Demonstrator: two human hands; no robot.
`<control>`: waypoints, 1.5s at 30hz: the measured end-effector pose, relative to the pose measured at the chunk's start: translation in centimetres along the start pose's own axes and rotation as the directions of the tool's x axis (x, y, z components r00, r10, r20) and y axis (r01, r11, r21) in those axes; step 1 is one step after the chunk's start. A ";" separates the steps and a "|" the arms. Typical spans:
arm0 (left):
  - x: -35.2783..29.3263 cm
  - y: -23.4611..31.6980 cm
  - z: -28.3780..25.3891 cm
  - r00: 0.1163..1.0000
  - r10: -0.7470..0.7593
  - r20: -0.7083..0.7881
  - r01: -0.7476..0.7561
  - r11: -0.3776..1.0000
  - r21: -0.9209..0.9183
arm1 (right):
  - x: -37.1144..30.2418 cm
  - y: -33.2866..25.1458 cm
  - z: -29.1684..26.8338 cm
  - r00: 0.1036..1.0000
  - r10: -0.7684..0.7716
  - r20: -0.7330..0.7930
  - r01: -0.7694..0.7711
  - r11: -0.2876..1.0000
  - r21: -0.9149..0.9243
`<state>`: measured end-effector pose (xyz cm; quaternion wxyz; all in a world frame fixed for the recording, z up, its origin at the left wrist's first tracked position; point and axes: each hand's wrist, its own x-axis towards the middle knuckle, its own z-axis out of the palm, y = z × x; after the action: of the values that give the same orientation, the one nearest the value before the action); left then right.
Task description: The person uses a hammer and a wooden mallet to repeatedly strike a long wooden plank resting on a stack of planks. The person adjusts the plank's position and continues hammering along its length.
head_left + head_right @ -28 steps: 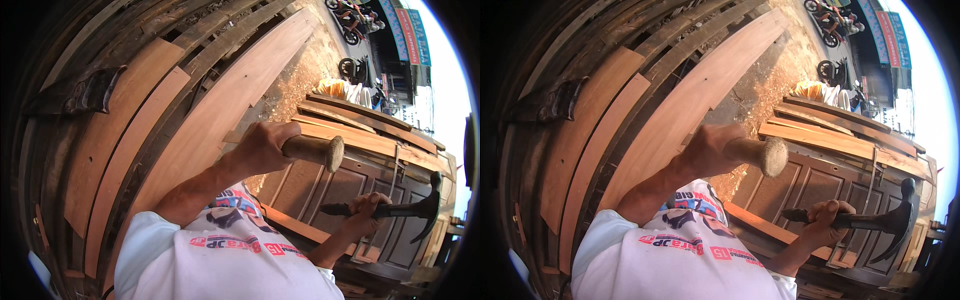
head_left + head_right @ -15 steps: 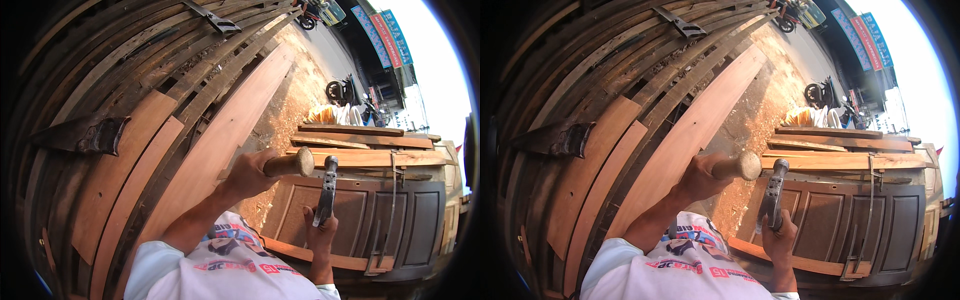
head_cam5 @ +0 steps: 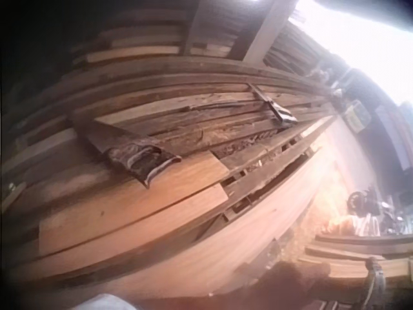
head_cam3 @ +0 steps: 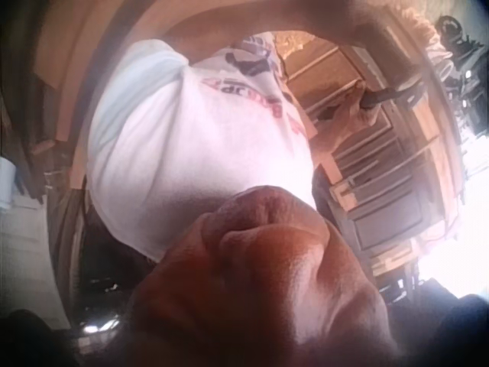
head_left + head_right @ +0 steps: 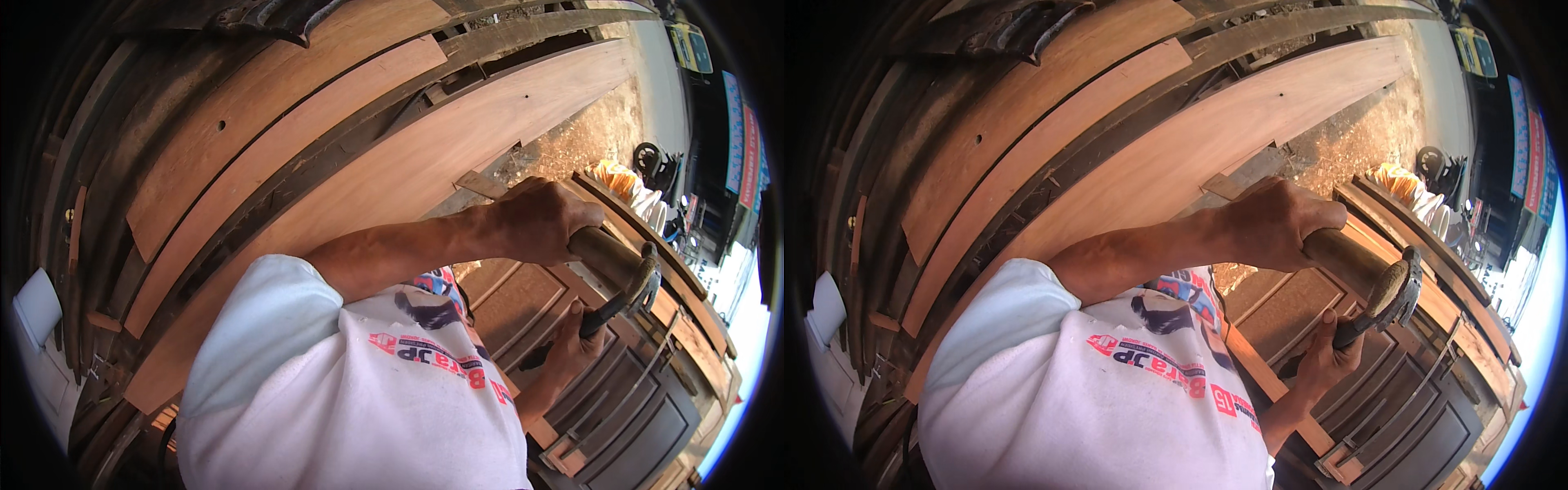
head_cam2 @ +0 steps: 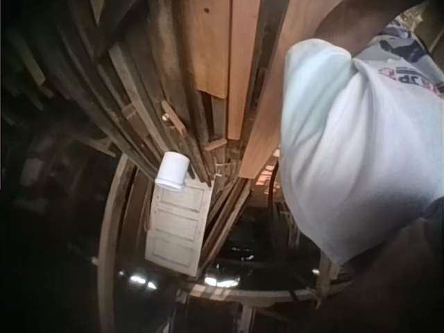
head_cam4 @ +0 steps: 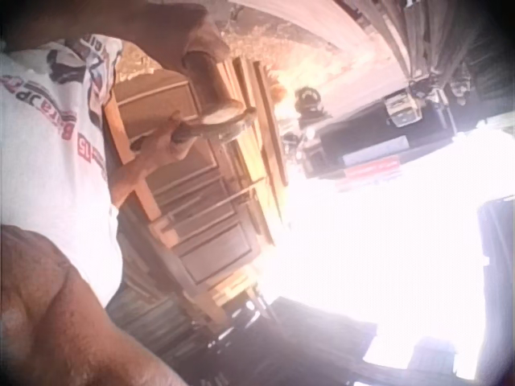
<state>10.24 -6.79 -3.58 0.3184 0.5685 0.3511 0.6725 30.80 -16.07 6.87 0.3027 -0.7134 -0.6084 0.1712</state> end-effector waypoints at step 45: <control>-0.7 0.8 -1.5 1.000 0.014 0.022 -0.013 0.998 -0.065 | -1.1 -4.4 -3.4 0.934 -0.348 -0.080 0.293 0.874 -0.388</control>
<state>8.87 -7.97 -3.48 0.3361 0.5677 0.3216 0.6792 29.26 -17.55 12.14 0.2312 -0.6571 -0.7155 -0.0525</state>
